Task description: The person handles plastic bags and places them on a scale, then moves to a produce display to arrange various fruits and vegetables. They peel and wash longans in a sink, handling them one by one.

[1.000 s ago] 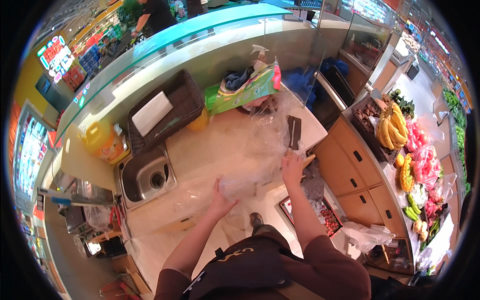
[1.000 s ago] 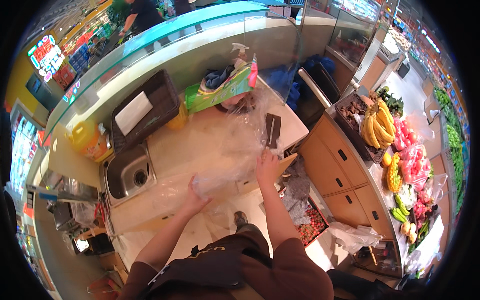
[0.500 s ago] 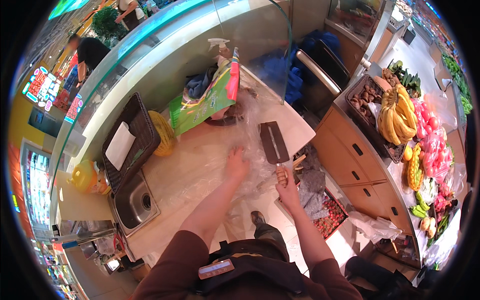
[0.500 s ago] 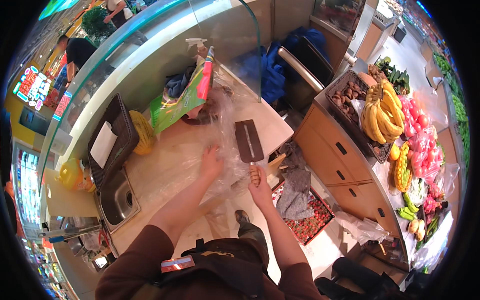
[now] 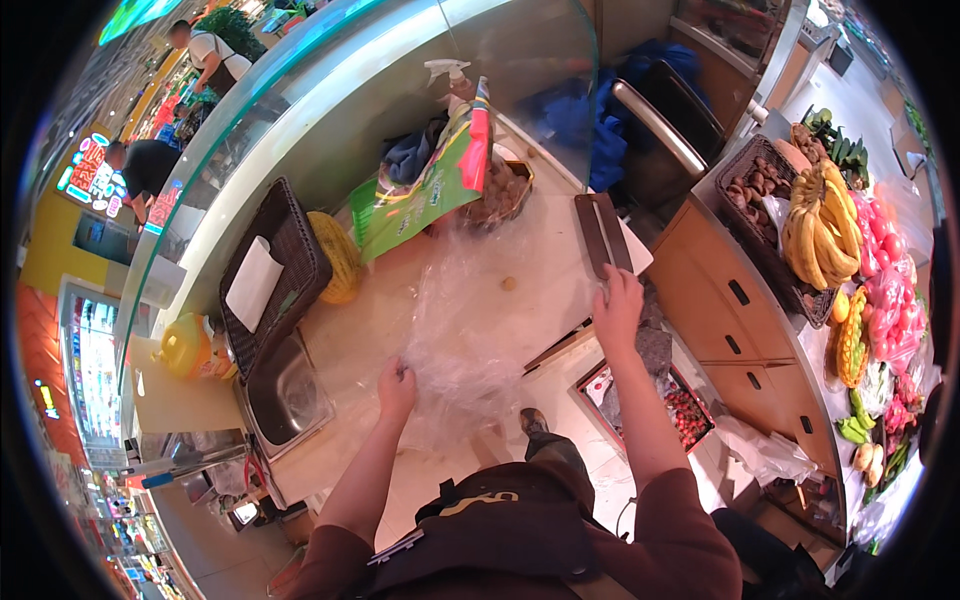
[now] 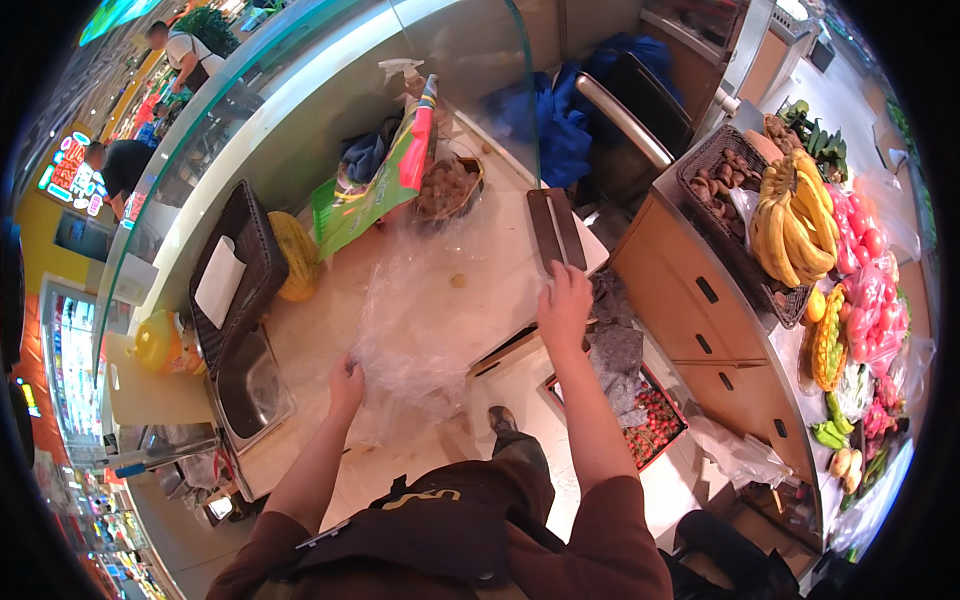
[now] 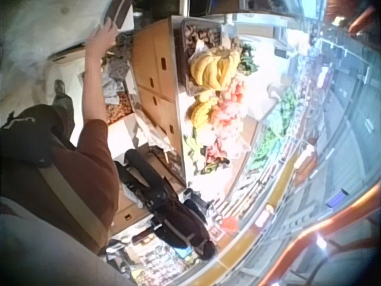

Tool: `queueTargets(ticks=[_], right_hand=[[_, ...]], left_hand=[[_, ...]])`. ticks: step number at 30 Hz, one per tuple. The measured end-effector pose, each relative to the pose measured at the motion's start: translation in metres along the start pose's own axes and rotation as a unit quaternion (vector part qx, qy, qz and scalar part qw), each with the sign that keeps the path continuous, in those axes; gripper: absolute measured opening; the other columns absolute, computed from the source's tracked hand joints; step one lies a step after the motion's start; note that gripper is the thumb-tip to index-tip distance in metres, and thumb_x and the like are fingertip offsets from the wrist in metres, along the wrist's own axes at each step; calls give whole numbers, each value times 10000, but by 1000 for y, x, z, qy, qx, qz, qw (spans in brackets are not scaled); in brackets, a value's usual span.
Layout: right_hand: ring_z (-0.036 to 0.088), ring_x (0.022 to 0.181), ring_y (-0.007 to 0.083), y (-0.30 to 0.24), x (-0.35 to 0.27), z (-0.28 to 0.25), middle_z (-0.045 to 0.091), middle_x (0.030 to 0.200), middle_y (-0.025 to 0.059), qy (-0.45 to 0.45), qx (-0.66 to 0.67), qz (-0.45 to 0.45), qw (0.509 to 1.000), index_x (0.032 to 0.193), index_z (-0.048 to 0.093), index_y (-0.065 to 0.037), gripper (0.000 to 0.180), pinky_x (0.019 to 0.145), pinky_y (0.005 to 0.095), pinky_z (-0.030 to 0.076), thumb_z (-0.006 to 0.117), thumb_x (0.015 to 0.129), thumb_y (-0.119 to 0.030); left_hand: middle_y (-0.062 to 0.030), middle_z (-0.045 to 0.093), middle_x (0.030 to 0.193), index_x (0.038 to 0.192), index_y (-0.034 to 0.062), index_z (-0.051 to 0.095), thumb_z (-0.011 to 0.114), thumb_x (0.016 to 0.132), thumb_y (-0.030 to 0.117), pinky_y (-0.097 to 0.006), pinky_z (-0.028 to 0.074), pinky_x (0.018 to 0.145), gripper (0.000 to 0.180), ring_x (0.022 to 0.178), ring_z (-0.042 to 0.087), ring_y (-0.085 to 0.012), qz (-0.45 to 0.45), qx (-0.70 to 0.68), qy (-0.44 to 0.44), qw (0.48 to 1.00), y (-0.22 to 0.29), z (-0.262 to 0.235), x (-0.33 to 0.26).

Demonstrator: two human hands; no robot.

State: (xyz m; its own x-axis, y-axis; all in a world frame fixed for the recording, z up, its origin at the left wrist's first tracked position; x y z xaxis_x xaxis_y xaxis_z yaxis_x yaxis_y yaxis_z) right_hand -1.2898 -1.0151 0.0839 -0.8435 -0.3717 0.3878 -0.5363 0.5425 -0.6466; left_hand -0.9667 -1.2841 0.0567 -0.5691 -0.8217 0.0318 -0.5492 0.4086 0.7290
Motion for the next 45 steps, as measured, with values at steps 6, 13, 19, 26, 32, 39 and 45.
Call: queueTargets(ticks=[6, 13, 19, 26, 32, 39, 45], right_hand=[[549, 963, 335, -71, -4, 82, 519, 1052, 149, -220, 114, 28, 968, 1100, 564, -95, 299, 809, 398, 475, 571, 802, -114], [570, 855, 293, -67, -16, 142, 571, 997, 122, -192, 90, -24, 977, 1051, 589, -80, 215, 729, 373, 483, 570, 841, -124], [527, 615, 152, -45, -15, 135, 612, 889, 119, -225, 674, 383, 591, 1046, 560, -22, 188, 525, 250, 423, 526, 928, -164], [473, 556, 113, -70, -31, 113, 601, 856, 100, -238, 794, 369, 420, 1030, 558, -31, 229, 481, 221, 372, 481, 958, -235], [398, 483, 106, -81, -34, 97, 558, 736, 51, -260, 795, 384, 391, 965, 562, -64, 292, 443, 217, 306, 432, 972, -326], [432, 495, 99, -80, 51, 90, 533, 706, 34, -193, 615, 337, 686, 934, 549, -56, 264, 451, 215, 330, 501, 936, -315], [582, 721, 253, -76, 151, 122, 573, 870, 98, -56, 303, 19, 951, 925, 578, -27, 179, 614, 346, 458, 550, 875, -196]], left_hand=[[-34, 475, 664, 819, -2, 516, 433, 780, -9, -261, 366, 551, 92, 615, 431, -94, -96, -47, 53, 993, -35, -41, -38], [1, 458, 686, 810, 23, 521, 440, 807, 19, -242, 367, 555, 81, 632, 426, -79, -177, -111, 153, 966, -76, -106, -107], [-6, 474, 772, 888, 52, 502, 478, 863, 101, -239, 384, 535, 59, 622, 439, -88, -283, -113, 249, 919, -134, -166, -178], [-49, 521, 881, 993, 13, 479, 497, 896, 130, -244, 415, 565, 154, 697, 494, -111, -311, -139, 294, 893, -160, -209, -200], [-109, 496, 1097, 1152, -23, 461, 483, 892, 105, -309, 419, 841, 291, 969, 505, -200, -248, -117, 370, 888, -170, -215, -197], [-155, 447, 1209, 1231, -64, 418, 445, 867, 56, -335, 344, 983, 383, 1120, 455, -256, -193, -21, 383, 903, -92, -193, -160], [-162, 430, 1242, 1239, -75, 411, 447, 889, 80, -340, 327, 1006, 384, 1161, 430, -262, -217, 12, 352, 910, -56, -167, -145]])
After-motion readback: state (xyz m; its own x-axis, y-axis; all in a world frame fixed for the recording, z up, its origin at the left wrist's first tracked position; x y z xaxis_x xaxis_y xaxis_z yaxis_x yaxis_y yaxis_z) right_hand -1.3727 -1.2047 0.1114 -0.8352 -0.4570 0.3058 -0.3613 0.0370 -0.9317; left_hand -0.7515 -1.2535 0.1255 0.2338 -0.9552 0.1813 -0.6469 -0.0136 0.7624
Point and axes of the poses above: each hand's wrist, its own x-axis towards the middle knuckle, its own z-axis out of the palm, y = z × x, the point moved 4 cm from there along x, towards the middle knuckle
